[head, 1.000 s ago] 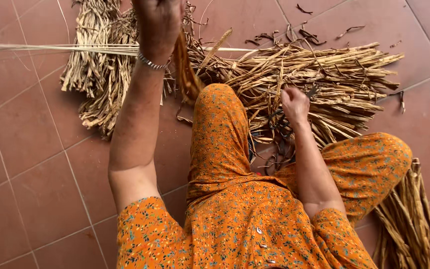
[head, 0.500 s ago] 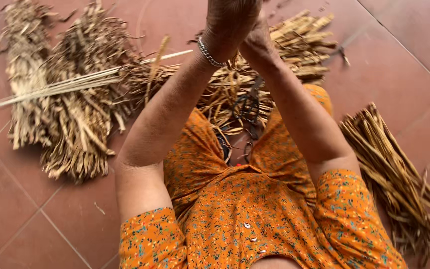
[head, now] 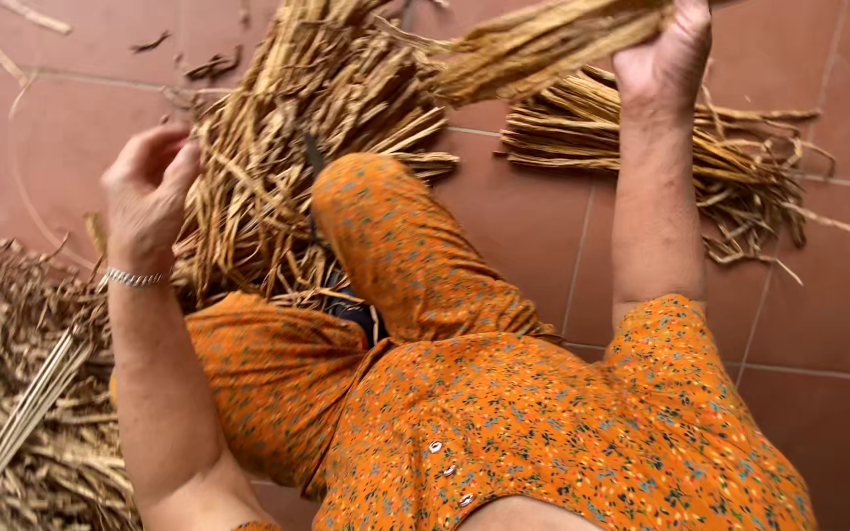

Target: The person sits on a tiled floor and uses shears to trim bundles of dried plant stalks. They repeatedly pick up stalks, cut them to length, and place the trimmed pieces into a growing pile.

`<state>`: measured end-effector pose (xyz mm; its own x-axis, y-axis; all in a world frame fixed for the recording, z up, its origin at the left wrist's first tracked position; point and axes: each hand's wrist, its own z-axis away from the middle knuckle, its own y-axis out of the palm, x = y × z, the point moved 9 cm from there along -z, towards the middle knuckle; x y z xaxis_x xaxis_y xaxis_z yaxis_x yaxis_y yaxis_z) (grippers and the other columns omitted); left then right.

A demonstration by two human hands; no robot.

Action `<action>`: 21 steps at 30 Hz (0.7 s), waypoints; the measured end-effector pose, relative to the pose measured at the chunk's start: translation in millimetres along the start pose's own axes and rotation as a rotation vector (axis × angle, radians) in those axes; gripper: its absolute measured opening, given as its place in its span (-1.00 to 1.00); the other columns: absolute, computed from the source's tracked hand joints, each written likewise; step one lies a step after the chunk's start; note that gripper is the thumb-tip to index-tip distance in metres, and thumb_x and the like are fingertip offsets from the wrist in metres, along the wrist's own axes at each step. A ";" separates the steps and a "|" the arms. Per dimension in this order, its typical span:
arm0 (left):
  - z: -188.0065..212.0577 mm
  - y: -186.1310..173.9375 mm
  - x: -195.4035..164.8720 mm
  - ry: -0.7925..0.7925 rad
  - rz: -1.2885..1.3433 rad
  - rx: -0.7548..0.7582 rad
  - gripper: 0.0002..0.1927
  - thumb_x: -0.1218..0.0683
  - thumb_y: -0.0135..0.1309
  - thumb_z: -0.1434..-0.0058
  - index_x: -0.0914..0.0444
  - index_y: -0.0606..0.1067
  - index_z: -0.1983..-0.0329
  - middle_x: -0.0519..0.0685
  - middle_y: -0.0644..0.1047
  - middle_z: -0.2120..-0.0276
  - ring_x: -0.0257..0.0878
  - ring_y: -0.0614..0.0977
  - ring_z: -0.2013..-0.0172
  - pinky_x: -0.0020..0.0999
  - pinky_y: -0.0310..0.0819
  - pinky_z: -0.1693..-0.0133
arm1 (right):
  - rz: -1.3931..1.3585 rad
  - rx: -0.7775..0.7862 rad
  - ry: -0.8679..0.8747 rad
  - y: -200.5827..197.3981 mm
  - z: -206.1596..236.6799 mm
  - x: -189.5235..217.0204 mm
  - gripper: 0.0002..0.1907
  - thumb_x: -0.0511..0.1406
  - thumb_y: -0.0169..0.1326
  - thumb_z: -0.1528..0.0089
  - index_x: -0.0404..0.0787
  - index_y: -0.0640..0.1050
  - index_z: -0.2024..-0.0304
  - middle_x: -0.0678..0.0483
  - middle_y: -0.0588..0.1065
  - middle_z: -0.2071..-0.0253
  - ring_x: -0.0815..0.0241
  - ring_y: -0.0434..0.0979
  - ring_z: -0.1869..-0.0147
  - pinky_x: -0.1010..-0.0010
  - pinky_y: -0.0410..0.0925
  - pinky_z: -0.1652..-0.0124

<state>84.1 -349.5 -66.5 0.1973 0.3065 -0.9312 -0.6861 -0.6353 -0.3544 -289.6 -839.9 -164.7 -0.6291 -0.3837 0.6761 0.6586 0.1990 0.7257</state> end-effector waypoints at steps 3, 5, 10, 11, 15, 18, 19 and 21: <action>3.9 3.9 38.1 -0.184 -0.017 -0.029 -0.71 0.18 0.10 -0.48 0.34 0.49 -0.22 0.09 0.62 0.01 -0.23 0.67 0.07 -0.38 0.62 -0.01 | -0.128 -0.193 0.000 -91.2 0.8 32.6 -0.73 -0.08 0.17 -0.26 -0.12 0.53 0.21 -0.01 0.61 0.29 -0.02 0.69 0.07 -0.34 0.43 -0.24; 10.2 4.8 56.5 -0.286 -0.017 -0.056 -0.72 0.16 0.08 -0.47 0.30 0.50 -0.21 0.07 0.63 0.02 -0.26 0.67 0.12 -0.40 0.62 0.05 | -0.190 -0.334 -0.027 -144.3 10.8 46.1 -0.74 -0.08 0.16 -0.25 -0.11 0.56 0.27 0.00 0.63 0.35 -0.03 0.71 0.11 -0.38 0.42 -0.24; 12.7 5.9 80.0 -0.411 -0.052 -0.098 -0.74 0.13 0.08 -0.48 0.24 0.51 -0.19 0.04 0.64 0.05 -0.30 0.67 0.16 -0.38 0.58 0.11 | -0.171 -0.582 -0.122 -225.7 40.0 71.2 -0.69 -0.07 0.12 -0.33 -0.18 0.54 0.26 -0.12 0.64 0.27 -0.06 0.72 0.15 -0.10 0.58 -0.10; 12.0 7.2 83.5 -0.423 -0.046 -0.102 -0.74 0.13 0.08 -0.47 0.24 0.51 -0.19 0.03 0.63 0.06 -0.30 0.68 0.16 -0.37 0.59 0.10 | -0.131 -0.575 -0.130 -232.0 40.7 75.9 -0.68 -0.06 0.12 -0.34 -0.18 0.54 0.24 -0.13 0.64 0.25 -0.04 0.71 0.16 -0.03 0.61 -0.07; 7.9 16.4 99.7 -0.467 -0.066 -0.060 -0.74 0.15 0.09 -0.42 0.25 0.52 -0.15 0.03 0.63 0.06 -0.28 0.68 0.17 -0.31 0.65 0.00 | -0.005 -0.651 -0.131 -251.2 46.5 99.2 -0.65 -0.02 0.20 -0.31 -0.14 0.50 0.15 -0.08 0.61 0.21 -0.04 0.66 0.06 -0.18 0.54 -0.11; 8.7 14.9 119.0 -0.521 -0.125 -0.058 -0.73 0.15 0.12 -0.38 0.26 0.52 -0.13 0.04 0.62 0.06 -0.25 0.68 0.16 -0.28 0.65 -0.01 | 0.207 -0.679 0.043 -252.8 57.0 86.4 -0.44 0.07 0.25 -0.27 -0.11 0.42 -0.09 -0.08 0.53 -0.03 -0.10 0.56 -0.21 -0.34 0.31 -0.21; 7.5 17.0 128.8 -0.534 -0.134 -0.063 -0.73 0.15 0.13 -0.37 0.27 0.52 -0.12 0.05 0.62 0.05 -0.23 0.68 0.15 -0.28 0.66 0.01 | 0.325 -0.731 0.154 -256.9 62.9 80.0 -0.32 0.14 0.21 -0.24 -0.07 0.37 -0.21 -0.07 0.50 -0.15 -0.10 0.49 -0.28 -0.38 0.20 -0.21; -2.7 16.9 145.4 -0.504 -0.129 -0.054 -0.73 0.14 0.14 -0.37 0.30 0.53 -0.11 0.06 0.61 0.04 -0.21 0.68 0.13 -0.30 0.68 0.04 | 0.447 -0.798 0.325 -261.5 66.5 62.7 -0.14 0.21 0.19 -0.20 -0.05 0.28 -0.37 -0.12 0.38 -0.33 -0.19 0.36 -0.39 -0.45 0.11 -0.26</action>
<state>103.1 -317.6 -208.1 -0.0930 0.6794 -0.7279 -0.6391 -0.6013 -0.4795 -528.7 -856.0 -303.6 -0.1864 -0.6754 0.7135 0.9710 -0.2372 0.0291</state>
